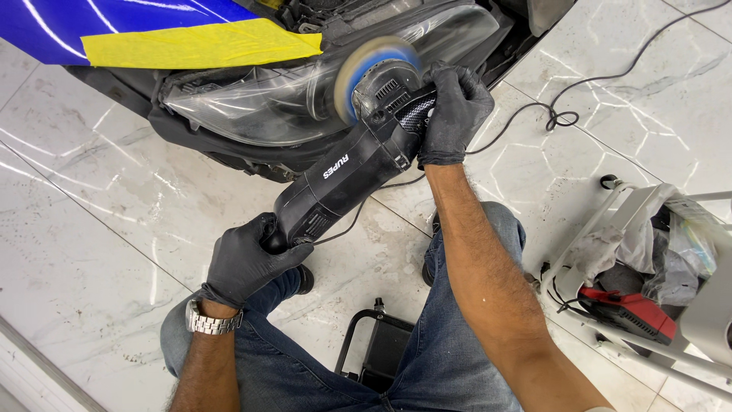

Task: The person uses a dual-action polisher to buff the surface of a car headlight. They move the tool in overlapping passes across the headlight lens while the adjacent body panel is masked with tape.

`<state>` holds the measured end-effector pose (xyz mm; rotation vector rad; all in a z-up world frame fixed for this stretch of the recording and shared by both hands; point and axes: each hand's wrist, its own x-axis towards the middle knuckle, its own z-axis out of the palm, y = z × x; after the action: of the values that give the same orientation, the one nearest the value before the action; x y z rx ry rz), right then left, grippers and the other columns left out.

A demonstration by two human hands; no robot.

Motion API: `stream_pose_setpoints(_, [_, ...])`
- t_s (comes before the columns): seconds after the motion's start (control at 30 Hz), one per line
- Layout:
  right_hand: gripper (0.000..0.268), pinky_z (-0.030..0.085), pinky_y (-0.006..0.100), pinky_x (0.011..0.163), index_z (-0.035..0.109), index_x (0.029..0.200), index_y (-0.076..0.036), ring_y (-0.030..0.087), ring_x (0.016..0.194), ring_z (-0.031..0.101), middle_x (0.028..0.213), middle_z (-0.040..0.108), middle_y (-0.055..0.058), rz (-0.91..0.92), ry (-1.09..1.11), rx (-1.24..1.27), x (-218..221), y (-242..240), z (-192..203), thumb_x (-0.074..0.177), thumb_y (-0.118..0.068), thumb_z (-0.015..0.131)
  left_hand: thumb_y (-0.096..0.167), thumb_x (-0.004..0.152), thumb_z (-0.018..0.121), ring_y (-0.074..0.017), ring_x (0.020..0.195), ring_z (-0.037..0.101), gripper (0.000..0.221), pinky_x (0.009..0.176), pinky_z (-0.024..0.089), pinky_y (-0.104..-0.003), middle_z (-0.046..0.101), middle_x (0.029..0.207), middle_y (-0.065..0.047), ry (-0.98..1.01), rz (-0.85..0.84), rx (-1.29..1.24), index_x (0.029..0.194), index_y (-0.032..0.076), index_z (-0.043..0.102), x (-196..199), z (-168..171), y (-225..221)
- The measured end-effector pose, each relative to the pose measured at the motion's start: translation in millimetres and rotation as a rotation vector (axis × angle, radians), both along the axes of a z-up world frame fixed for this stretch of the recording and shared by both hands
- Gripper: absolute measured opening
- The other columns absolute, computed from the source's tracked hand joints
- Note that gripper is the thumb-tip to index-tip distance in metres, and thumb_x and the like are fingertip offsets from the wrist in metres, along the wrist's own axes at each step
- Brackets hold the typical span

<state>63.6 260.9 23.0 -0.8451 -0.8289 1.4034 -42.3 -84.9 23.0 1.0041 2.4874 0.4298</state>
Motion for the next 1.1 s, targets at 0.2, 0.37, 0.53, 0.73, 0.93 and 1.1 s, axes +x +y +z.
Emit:
stream_pose_setpoints(0.2, [0.020, 0.048, 0.031, 0.058, 0.071, 0.061, -0.009, 0.012, 0.058, 0.056, 0.058, 0.063, 0.000, -0.027, -0.052, 0.011, -1, -12, 3, 0.080, -0.008, 0.078, 0.075, 0.071, 0.088, -0.0276, 0.067, 0.071, 0.062, 0.064, 0.053, -0.046, 0.073, 0.068, 0.000, 0.001, -0.003, 0.032, 0.082, 0.019, 0.066, -10, -9, -11])
stream_pose_setpoints(0.37, [0.015, 0.051, 0.031, 0.062, 0.076, 0.066, -0.007, 0.015, 0.061, 0.063, 0.061, 0.068, 0.004, -0.048, -0.094, 0.025, -2, -14, -6, 0.079, -0.011, 0.078, 0.074, 0.071, 0.089, -0.0310, 0.070, 0.072, 0.062, 0.067, 0.052, -0.047, 0.074, 0.070, -0.003, -0.018, -0.003, -0.008, 0.083, 0.018, 0.066, -16, -7, -14])
stream_pose_setpoints(0.53, [0.019, 0.048, 0.032, 0.062, 0.068, 0.064, -0.011, 0.012, 0.062, 0.054, 0.061, 0.058, -0.002, -0.036, 0.013, 0.034, -8, -25, -1, 0.080, -0.006, 0.077, 0.074, 0.071, 0.090, -0.0235, 0.066, 0.068, 0.062, 0.067, 0.051, -0.042, 0.070, 0.068, 0.000, -0.062, 0.010, -0.029, 0.082, 0.018, 0.065, -20, 1, -16])
stream_pose_setpoints(0.73, [0.022, 0.045, 0.031, 0.059, 0.068, 0.062, -0.012, 0.010, 0.060, 0.053, 0.060, 0.061, -0.003, -0.016, -0.041, -0.001, -10, -37, 6, 0.081, -0.011, 0.079, 0.070, 0.069, 0.093, -0.0256, 0.064, 0.068, 0.059, 0.064, 0.052, -0.043, 0.072, 0.068, 0.001, -0.004, 0.000, 0.062, 0.087, 0.020, 0.069, -22, -9, -29])
stream_pose_setpoints(0.93, [0.019, 0.049, 0.032, 0.059, 0.071, 0.065, -0.010, 0.012, 0.060, 0.057, 0.062, 0.062, -0.002, -0.016, 0.040, -0.015, -7, -29, -1, 0.081, -0.009, 0.080, 0.073, 0.068, 0.091, -0.0321, 0.066, 0.070, 0.061, 0.065, 0.052, -0.047, 0.072, 0.067, -0.002, 0.023, -0.014, 0.031, 0.085, 0.020, 0.065, -21, -11, -23])
stream_pose_setpoints(1.1, [0.014, 0.047, 0.030, 0.061, 0.071, 0.065, -0.007, 0.013, 0.062, 0.056, 0.063, 0.063, 0.001, -0.035, 0.006, 0.026, 1, -22, 4, 0.079, -0.006, 0.070, 0.080, 0.067, 0.088, -0.0330, 0.074, 0.076, 0.066, 0.067, 0.055, -0.048, 0.077, 0.072, -0.002, 0.052, -0.030, 0.004, 0.088, 0.020, 0.068, -17, -18, -14])
